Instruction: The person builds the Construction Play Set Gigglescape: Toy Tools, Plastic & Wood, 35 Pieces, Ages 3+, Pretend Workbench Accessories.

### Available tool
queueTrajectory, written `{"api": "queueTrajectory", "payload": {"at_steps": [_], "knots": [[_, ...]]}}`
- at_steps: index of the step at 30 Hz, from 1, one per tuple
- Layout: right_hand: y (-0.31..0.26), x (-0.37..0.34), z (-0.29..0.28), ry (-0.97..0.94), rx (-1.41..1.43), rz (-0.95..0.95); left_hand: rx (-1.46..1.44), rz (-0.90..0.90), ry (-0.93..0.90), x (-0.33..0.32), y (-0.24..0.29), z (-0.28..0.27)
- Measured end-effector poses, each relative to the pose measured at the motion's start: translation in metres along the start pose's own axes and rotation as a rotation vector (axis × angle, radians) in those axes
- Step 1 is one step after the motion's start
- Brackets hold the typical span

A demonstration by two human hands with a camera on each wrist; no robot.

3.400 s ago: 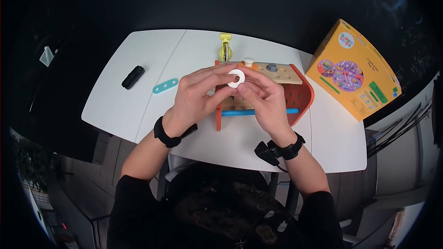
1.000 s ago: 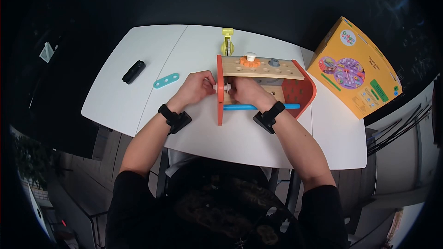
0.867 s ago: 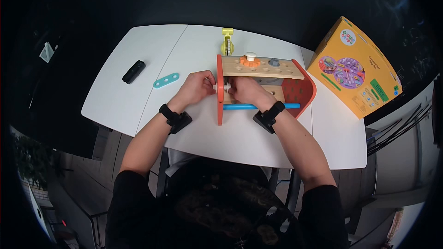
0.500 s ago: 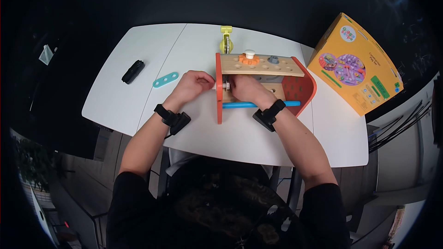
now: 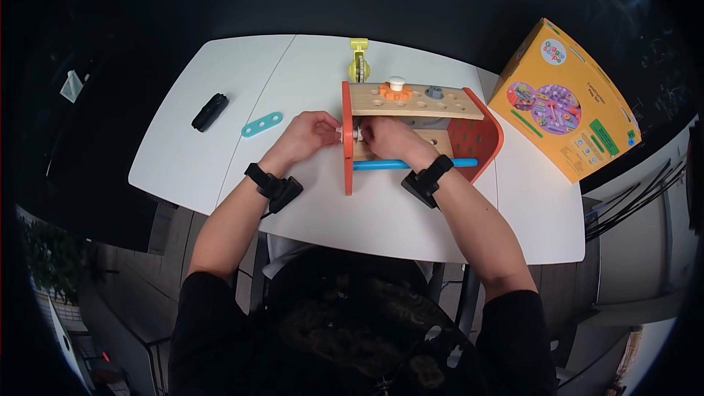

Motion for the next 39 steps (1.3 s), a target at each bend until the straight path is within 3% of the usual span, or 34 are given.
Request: {"api": "queueTrajectory", "payload": {"at_steps": [2, 13, 15, 17, 21, 24, 29, 39], "knots": [[0.0, -0.001, 0.001, -0.013, 0.001, 0.019, 0.051, 0.082, 0.02, 0.002, 0.004, -0.002], [0.004, -0.002, 0.002, -0.02, 0.045, 0.079, 0.002, 0.091, -0.018, -0.005, 0.011, -0.002], [-0.005, -0.003, -0.004, 0.067, 0.026, -0.023, 0.006, 0.122, -0.001, -0.006, 0.015, -0.003], [-0.004, -0.003, -0.004, 0.09, 0.031, -0.035, -0.017, -0.035, 0.001, 0.003, -0.003, -0.004], [0.003, 0.002, 0.001, 0.086, -0.019, -0.04, 0.023, -0.129, -0.062, 0.005, -0.011, 0.005], [0.001, 0.003, 0.002, 0.066, -0.06, -0.039, 0.013, -0.11, -0.06, 0.003, -0.01, 0.005], [0.001, 0.005, 0.005, 0.052, -0.053, -0.068, -0.058, 0.093, -0.051, 0.005, -0.002, -0.001], [0.005, 0.01, 0.016, -0.082, -0.024, 0.048, 0.088, 0.093, 0.041, 0.009, -0.002, -0.001]]}}
Point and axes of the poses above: each hand's wrist, its own x-axis towards the middle knuckle, its own z-axis out of the palm, y = z × x, the point moved 10 cm from there along x, towards the middle knuckle, and after that the axes turned 8 degrees about -z, right-handed, at the moved point
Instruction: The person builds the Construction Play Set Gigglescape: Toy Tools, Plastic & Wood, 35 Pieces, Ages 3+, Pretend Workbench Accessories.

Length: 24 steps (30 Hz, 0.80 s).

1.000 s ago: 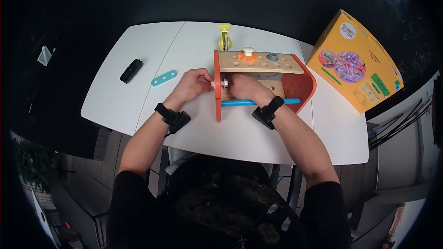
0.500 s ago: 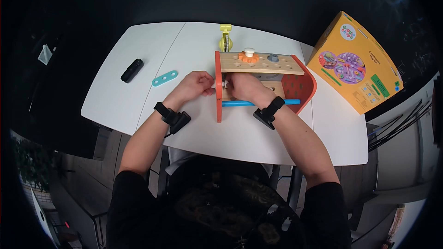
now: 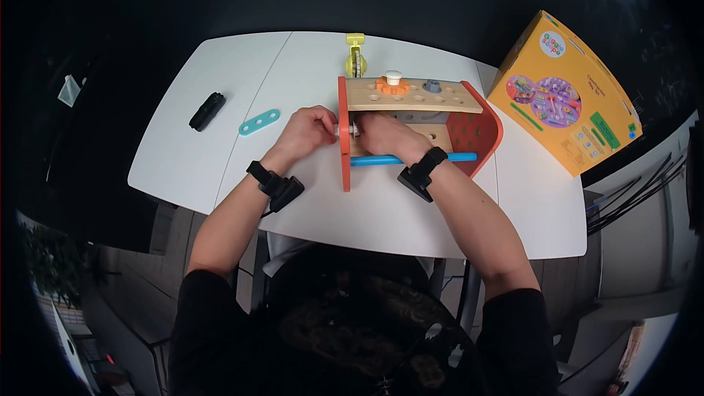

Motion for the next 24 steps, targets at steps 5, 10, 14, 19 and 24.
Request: {"api": "queueTrajectory", "payload": {"at_steps": [5, 10, 14, 19, 24], "knots": [[-0.01, -0.013, -0.019, 0.113, 0.086, -0.021, -0.161, 0.003, 0.006, -0.004, 0.004, -0.007], [-0.016, -0.018, -0.022, 0.095, 0.087, -0.042, -0.187, -0.177, -0.04, -0.003, -0.008, -0.001], [-0.008, -0.011, -0.019, 0.193, 0.079, -0.113, -0.192, -0.247, -0.062, -0.007, -0.012, 0.006], [-0.007, -0.01, -0.016, 0.127, 0.06, -0.077, -0.199, -0.118, -0.084, -0.004, -0.007, 0.004], [-0.001, -0.003, -0.008, 0.09, 0.003, -0.067, -0.142, -0.049, -0.063, -0.008, 0.005, -0.001]]}}
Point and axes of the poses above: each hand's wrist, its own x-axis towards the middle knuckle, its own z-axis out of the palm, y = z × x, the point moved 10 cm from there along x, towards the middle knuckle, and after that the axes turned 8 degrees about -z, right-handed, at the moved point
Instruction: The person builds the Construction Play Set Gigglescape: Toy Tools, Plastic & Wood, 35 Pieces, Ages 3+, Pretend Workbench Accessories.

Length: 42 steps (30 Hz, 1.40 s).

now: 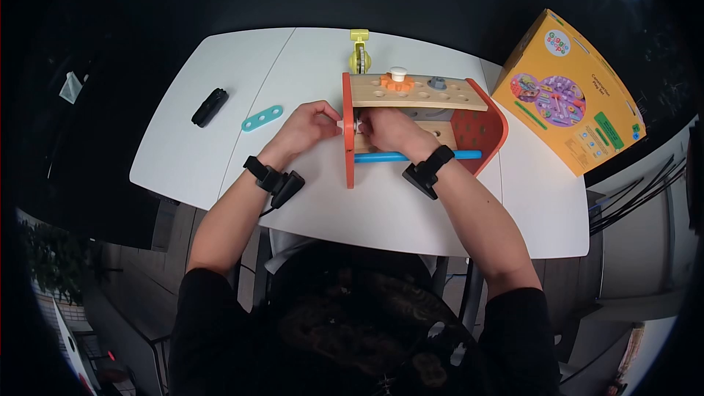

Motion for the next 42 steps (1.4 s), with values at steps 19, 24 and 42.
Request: {"api": "queueTrajectory", "payload": {"at_steps": [19, 24, 42], "knots": [[-0.009, -0.006, -0.006, 0.005, 0.097, 0.01, -0.142, -0.059, 0.056, 0.007, -0.012, -0.01], [-0.011, -0.003, -0.007, 0.106, 0.1, -0.099, 0.012, -0.196, -0.018, 0.007, -0.023, 0.006], [-0.003, -0.002, 0.002, -0.023, 0.013, 0.041, -0.117, -0.002, -0.05, 0.009, -0.011, 0.006]]}}
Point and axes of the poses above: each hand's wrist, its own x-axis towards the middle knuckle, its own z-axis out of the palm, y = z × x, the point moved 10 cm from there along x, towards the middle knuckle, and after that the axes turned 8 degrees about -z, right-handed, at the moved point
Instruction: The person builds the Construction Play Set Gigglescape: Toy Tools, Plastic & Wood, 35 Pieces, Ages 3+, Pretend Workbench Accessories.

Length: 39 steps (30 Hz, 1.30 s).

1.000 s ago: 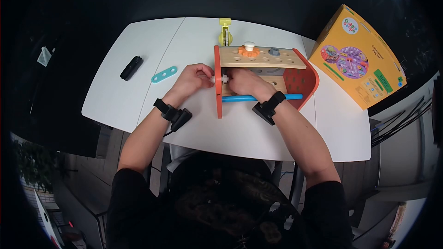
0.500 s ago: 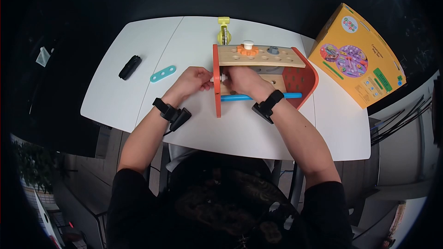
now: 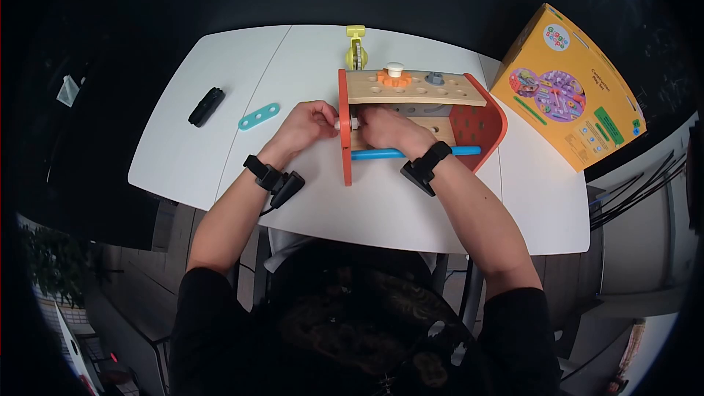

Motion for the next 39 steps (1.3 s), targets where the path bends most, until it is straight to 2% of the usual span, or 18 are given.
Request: {"api": "queueTrajectory", "payload": {"at_steps": [1, 3, 5, 6, 8, 11, 16, 18, 26, 31, 33, 34, 36, 39], "knots": [[0.003, 0.001, 0.002, 0.001, 0.0, 0.0, -0.002, -0.002, 0.021, -0.002, 0.001, -0.003], [0.002, 0.001, -0.005, 0.134, 0.041, -0.058, -0.005, -0.005, 0.043, -0.005, 0.004, -0.005], [-0.01, -0.006, -0.014, 0.134, 0.056, -0.08, -0.193, -0.063, 0.105, -0.009, 0.004, -0.012], [-0.016, -0.008, -0.017, 0.134, 0.071, -0.102, -0.193, -0.065, 0.105, -0.01, 0.008, -0.012], [-0.014, -0.007, -0.014, 0.137, 0.085, -0.128, -0.234, -0.21, 0.133, -0.013, 0.002, -0.013], [-0.011, -0.003, -0.009, 0.141, 0.089, -0.167, -0.114, -0.264, 0.081, -0.005, -0.013, -0.008], [-0.003, 0.0, -0.004, 0.094, 0.081, -0.114, -0.084, -0.218, 0.059, -0.002, -0.018, -0.003], [-0.009, -0.002, -0.009, 0.186, 0.034, -0.201, -0.104, -0.227, 0.066, -0.003, -0.019, -0.004], [-0.001, 0.005, 0.003, 0.061, -0.034, -0.126, 0.007, 0.044, -0.016, -0.007, 0.007, 0.001], [-0.006, 0.0, 0.002, -0.038, -0.089, -0.067, -0.015, 0.026, 0.038, -0.004, 0.002, 0.0], [-0.005, -0.002, -0.006, 0.071, -0.026, -0.037, -0.041, 0.028, 0.033, -0.004, 0.003, -0.003], [-0.009, -0.005, -0.007, 0.071, -0.024, -0.038, -0.071, -0.027, 0.069, -0.004, 0.0, -0.008], [-0.024, -0.013, -0.02, 0.163, 0.014, -0.138, -0.1, -0.085, 0.103, -0.005, -0.001, -0.013], [-0.021, -0.009, -0.014, 0.142, 0.0, -0.189, -0.102, -0.187, 0.124, -0.005, -0.008, -0.011]]}}
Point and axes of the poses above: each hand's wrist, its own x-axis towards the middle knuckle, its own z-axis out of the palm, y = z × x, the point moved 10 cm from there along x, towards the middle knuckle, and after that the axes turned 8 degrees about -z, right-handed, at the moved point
